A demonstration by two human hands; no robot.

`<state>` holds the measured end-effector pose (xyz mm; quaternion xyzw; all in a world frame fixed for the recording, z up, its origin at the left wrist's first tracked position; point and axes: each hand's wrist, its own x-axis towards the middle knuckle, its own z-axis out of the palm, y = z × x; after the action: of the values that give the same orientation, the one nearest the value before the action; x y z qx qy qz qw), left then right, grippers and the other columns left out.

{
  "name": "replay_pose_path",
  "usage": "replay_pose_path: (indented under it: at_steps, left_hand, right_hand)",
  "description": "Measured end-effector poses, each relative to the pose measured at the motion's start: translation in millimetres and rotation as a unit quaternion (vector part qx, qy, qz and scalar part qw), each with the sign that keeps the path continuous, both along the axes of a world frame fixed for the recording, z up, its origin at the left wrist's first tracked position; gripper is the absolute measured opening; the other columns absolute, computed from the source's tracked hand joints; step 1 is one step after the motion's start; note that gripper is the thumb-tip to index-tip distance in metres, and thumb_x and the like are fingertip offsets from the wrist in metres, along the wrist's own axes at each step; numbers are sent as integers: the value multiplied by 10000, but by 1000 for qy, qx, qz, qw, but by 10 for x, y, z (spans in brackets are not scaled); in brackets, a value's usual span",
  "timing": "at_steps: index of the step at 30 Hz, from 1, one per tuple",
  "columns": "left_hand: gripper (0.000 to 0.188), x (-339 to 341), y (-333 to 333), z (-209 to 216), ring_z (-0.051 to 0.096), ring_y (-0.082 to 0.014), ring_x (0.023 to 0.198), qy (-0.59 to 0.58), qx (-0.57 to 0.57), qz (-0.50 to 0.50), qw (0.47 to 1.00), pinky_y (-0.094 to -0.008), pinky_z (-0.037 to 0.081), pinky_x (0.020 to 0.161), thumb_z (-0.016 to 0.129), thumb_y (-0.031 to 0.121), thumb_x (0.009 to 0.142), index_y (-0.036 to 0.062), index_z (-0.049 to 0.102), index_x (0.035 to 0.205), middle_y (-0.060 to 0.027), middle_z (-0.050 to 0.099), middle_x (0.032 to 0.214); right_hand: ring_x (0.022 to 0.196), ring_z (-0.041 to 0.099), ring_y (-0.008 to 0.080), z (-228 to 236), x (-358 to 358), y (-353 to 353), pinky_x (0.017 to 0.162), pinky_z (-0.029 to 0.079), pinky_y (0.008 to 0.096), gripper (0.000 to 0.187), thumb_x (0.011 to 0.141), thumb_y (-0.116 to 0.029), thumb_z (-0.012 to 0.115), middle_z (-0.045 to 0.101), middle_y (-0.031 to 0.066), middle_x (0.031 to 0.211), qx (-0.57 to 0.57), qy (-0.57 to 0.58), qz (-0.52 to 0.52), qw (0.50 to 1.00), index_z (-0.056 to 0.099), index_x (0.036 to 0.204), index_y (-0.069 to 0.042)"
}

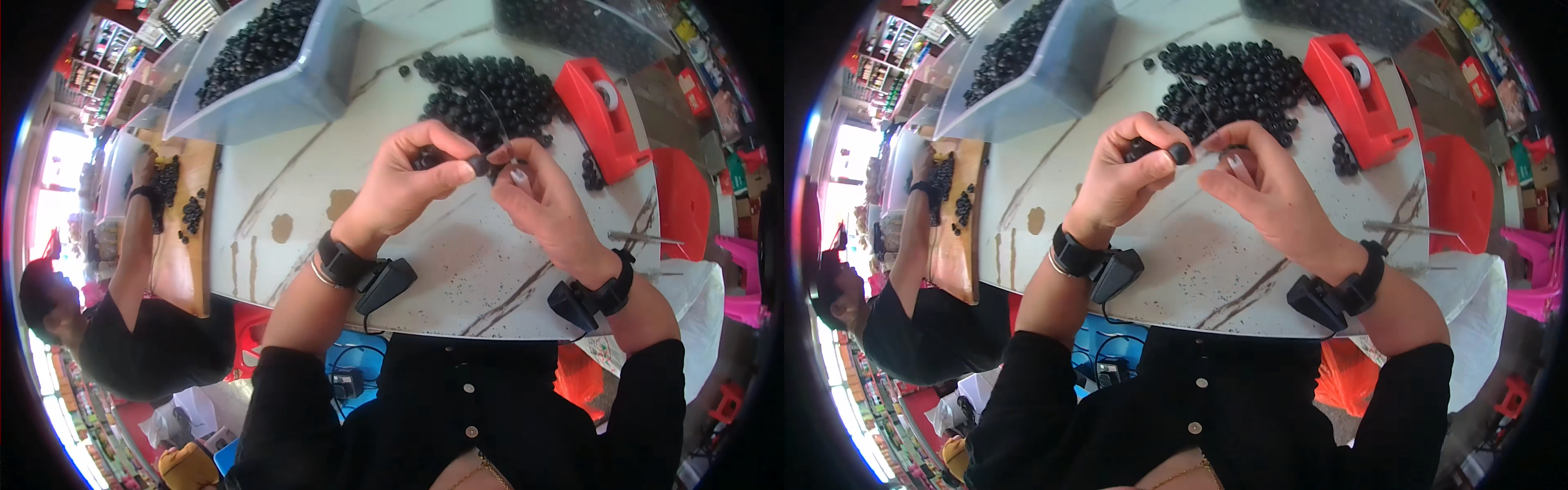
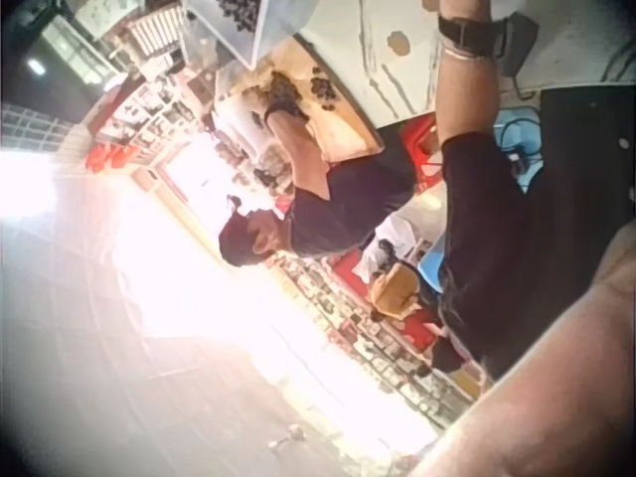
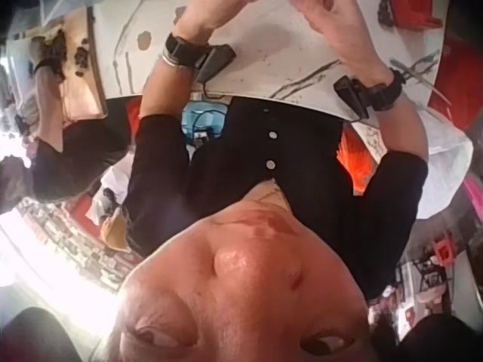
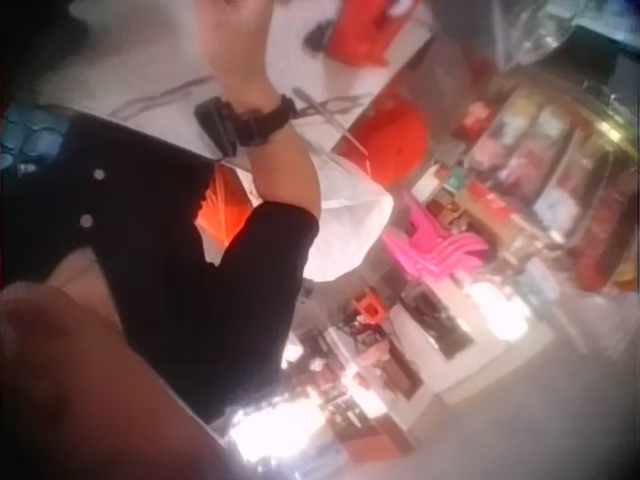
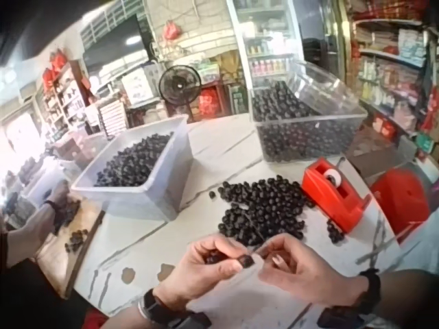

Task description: Trimming stems or unwanted parts from small black berries using a small handheld blade.

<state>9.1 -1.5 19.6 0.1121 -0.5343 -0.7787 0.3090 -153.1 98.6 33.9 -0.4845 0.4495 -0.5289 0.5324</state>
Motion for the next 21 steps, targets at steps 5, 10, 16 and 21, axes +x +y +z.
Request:
replay_pose_path:
  at_steps: [5,10,16,21]
  left_hand:
    - [88,398,-302,677,466,-15,587,-122,-242,320,908,-147,360,521,657,20,737,60,609,799,18,593,737]
    - [126,857,-1145,1220,342,11,508,-190,-388,466,772,-149,236,451,690,89,746,7,638,826,80,467,605]
    - [190,1388,-2350,1558,524,-58,653,-325,-510,479,637,-193,417,584,652,174,789,11,632,884,-8,605,745]
    - [571,641,-1609,1614,482,-131,1086,-374,-473,346,719,-272,360,918,673,286,773,97,441,1259,-133,550,1145]
  right_hand:
    - [505,295,-3,-23,-34,-14,430,229,153,237,873,-132,493,448,-20,730,37,-47,-6,998,419,1081,-45]
    - [504,300,-3,70,-76,5,432,242,148,230,871,-124,492,450,-16,731,15,-38,-12,999,423,1074,-44]
    - [511,320,-8,309,-118,-2,428,249,139,194,860,-98,491,452,-20,742,-75,30,-15,997,454,1043,-46]
    - [470,315,-1,527,-254,-32,416,246,148,129,856,-97,494,430,-38,675,27,79,-28,996,519,964,-31]
